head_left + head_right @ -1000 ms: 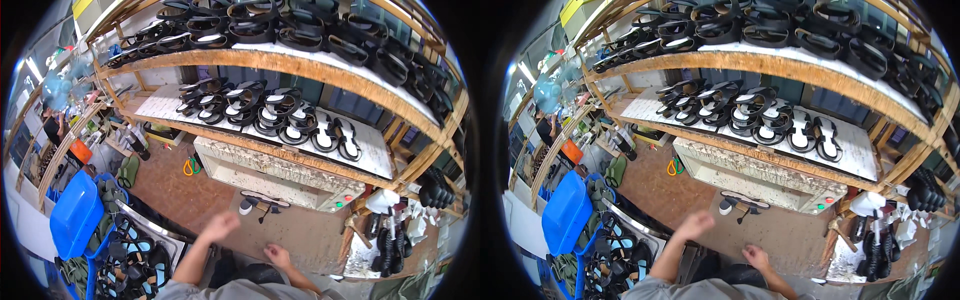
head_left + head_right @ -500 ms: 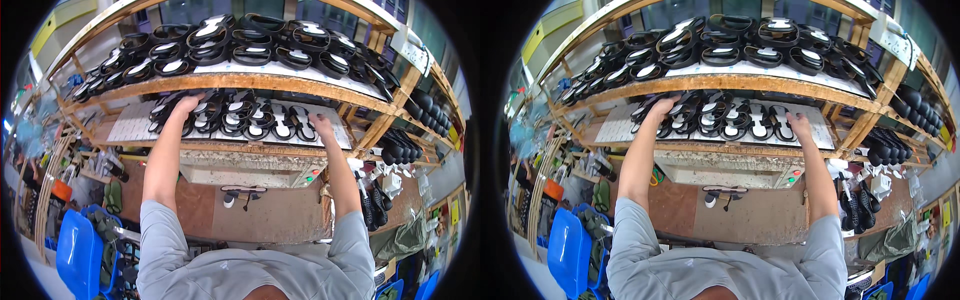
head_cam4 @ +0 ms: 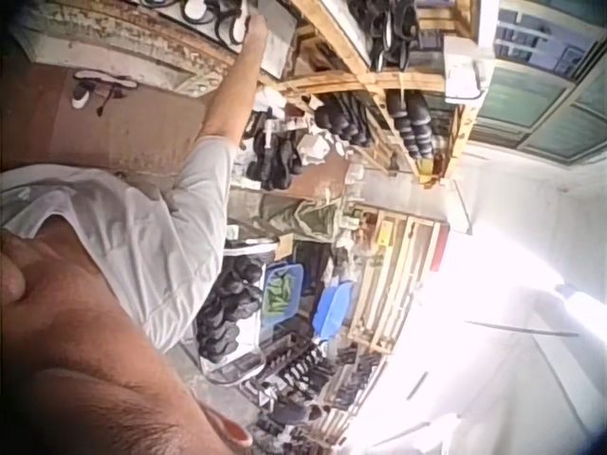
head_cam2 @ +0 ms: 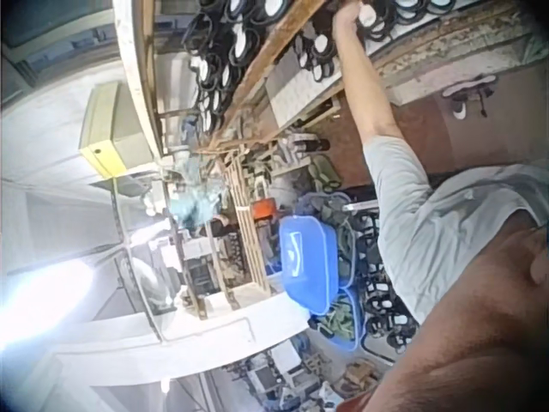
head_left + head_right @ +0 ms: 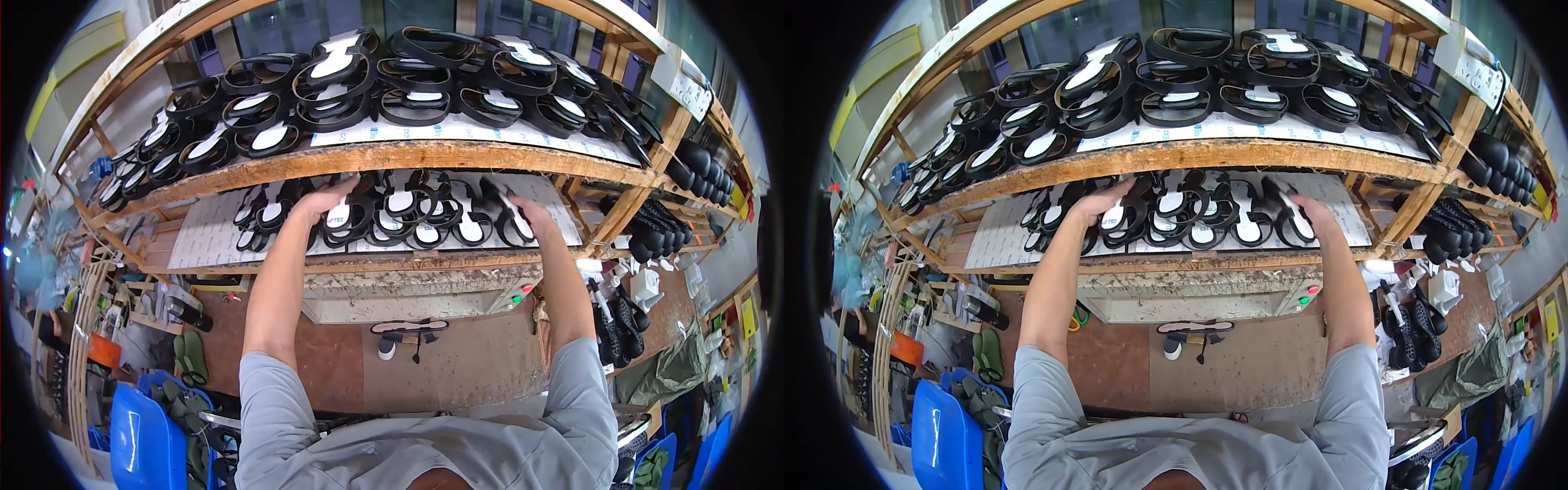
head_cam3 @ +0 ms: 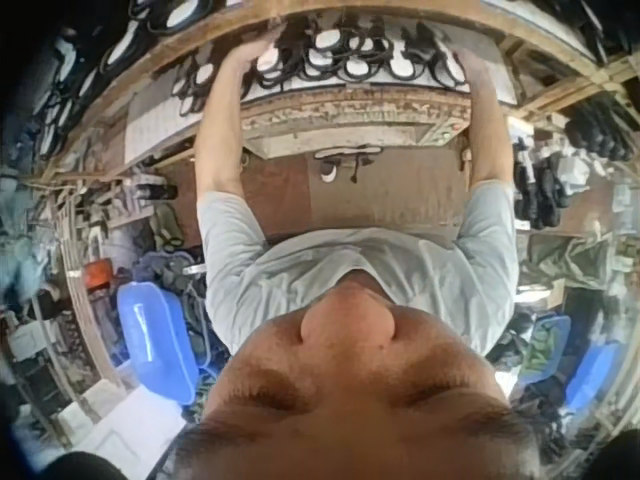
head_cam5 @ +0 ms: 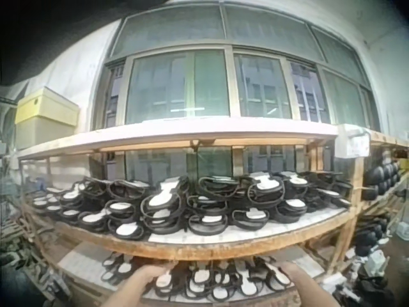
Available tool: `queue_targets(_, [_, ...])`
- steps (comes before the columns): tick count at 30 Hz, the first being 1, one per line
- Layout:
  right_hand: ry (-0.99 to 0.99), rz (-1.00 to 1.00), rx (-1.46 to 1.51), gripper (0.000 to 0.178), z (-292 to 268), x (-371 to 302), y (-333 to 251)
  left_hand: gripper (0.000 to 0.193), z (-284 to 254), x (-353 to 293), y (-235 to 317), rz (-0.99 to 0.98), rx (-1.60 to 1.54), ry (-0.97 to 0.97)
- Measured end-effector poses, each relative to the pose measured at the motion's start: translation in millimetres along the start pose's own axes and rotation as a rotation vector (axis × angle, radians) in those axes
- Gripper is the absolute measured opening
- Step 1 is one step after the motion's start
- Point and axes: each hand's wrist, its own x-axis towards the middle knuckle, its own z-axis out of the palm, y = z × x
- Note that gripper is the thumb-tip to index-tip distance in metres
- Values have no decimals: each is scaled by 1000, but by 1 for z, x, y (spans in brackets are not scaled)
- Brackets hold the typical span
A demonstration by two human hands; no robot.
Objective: The person assembles black sandals by hand, pressing the upper straps onto the sole and adjusting the fit. They handle multiple pairs, picking them up from a nearby bin and placing them on the workbench, then returning them to the bin after assembly.
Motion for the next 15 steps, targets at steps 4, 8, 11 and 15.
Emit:
queue_targets(4, [-58, -112, -56, 42, 27, 20, 15, 54, 2, 33, 0, -62, -449, -39])
queue_targets(8, [-143, -107, -282, 57, 88, 30, 22, 38, 5, 76, -33, 9, -636, -58])
queue_targets(11, [-250, -50, -127, 65, 65, 27, 26, 47, 38, 57, -9, -105, -679, -259])
queue_targets(15, [-183, -144, -96, 86, 77, 24, 36, 72, 72, 45, 2, 6, -318, -265])
